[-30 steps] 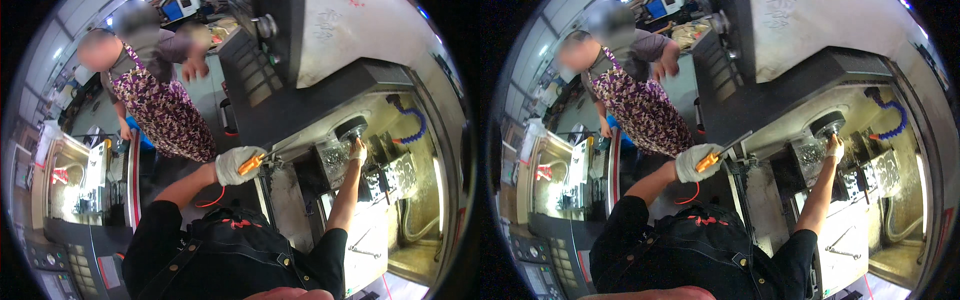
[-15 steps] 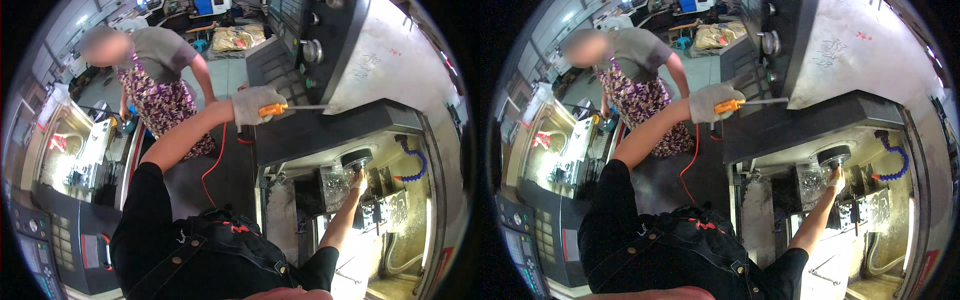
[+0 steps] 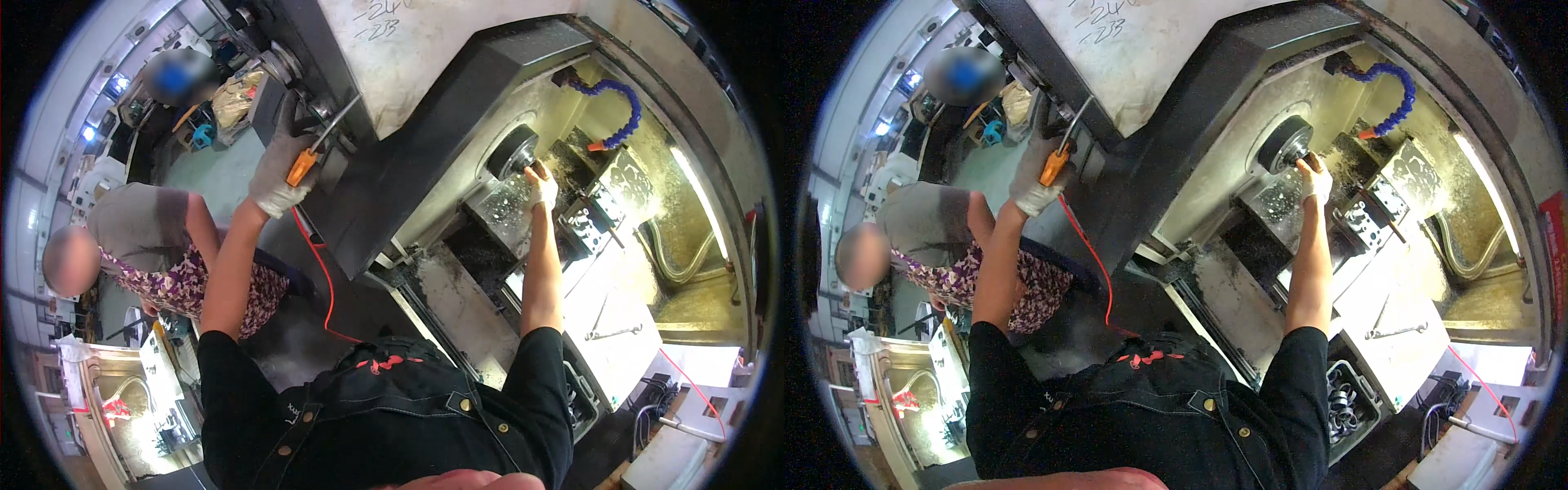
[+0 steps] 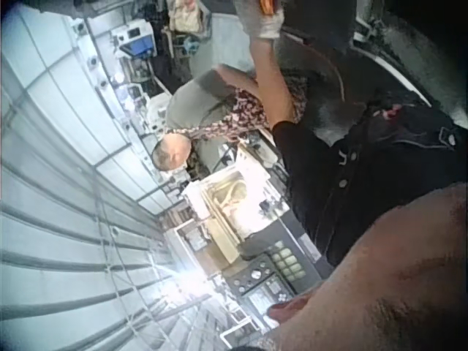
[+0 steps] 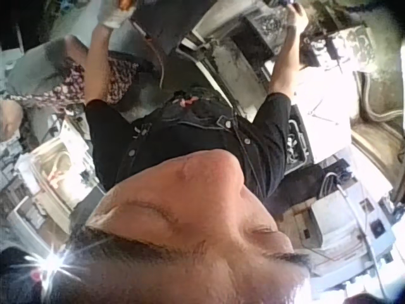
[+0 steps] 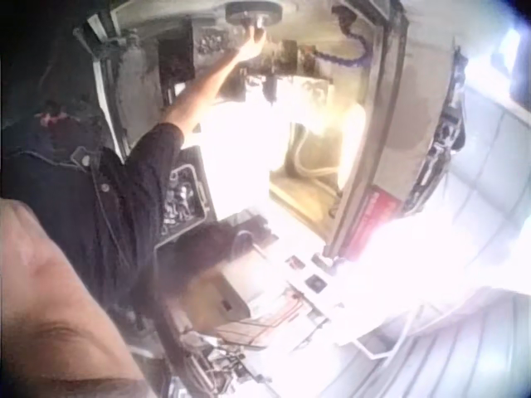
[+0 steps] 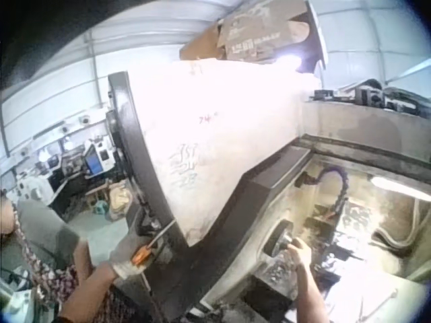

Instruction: The person operates a CNC lathe, using a screwdriver to adjust the chuck and tool holder while loading metal rings. They interact with the machine's control panel and use a caliper to measure a finished metal ring.

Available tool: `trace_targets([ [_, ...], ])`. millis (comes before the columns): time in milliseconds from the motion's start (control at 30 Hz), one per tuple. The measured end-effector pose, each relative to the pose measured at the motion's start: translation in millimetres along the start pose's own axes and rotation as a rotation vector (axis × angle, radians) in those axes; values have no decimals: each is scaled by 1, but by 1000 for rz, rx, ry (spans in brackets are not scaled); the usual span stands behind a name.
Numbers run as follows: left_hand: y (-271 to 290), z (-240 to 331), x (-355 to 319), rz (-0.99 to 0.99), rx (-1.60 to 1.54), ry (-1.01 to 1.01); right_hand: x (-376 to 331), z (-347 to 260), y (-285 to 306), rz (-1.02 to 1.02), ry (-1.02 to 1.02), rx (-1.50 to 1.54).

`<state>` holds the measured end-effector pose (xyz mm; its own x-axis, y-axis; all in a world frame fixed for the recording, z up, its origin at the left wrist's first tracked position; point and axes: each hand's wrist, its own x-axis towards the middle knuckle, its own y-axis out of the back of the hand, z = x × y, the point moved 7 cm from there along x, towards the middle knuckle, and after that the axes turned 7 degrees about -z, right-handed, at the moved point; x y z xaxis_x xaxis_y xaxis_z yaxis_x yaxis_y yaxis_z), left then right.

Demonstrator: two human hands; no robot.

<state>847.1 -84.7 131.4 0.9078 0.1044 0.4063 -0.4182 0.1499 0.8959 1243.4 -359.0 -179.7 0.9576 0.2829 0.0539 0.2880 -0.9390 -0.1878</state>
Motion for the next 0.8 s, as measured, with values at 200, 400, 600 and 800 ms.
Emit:
trace_targets([
  [200, -11, -17, -3, -88, 127, -86, 3, 1, -1, 2, -67, -61],
  [400, -7, 1, 17, -153, 14, 30, 15, 21, 6, -22, -14, 42],
  [600, -4, -8, 8, -141, 7, 107, -1, 2, -7, 53, -26, -2],
  [800, -10, -18, -3, -10, 9, 16, -3, -16, 0, -59, -129, -231],
])
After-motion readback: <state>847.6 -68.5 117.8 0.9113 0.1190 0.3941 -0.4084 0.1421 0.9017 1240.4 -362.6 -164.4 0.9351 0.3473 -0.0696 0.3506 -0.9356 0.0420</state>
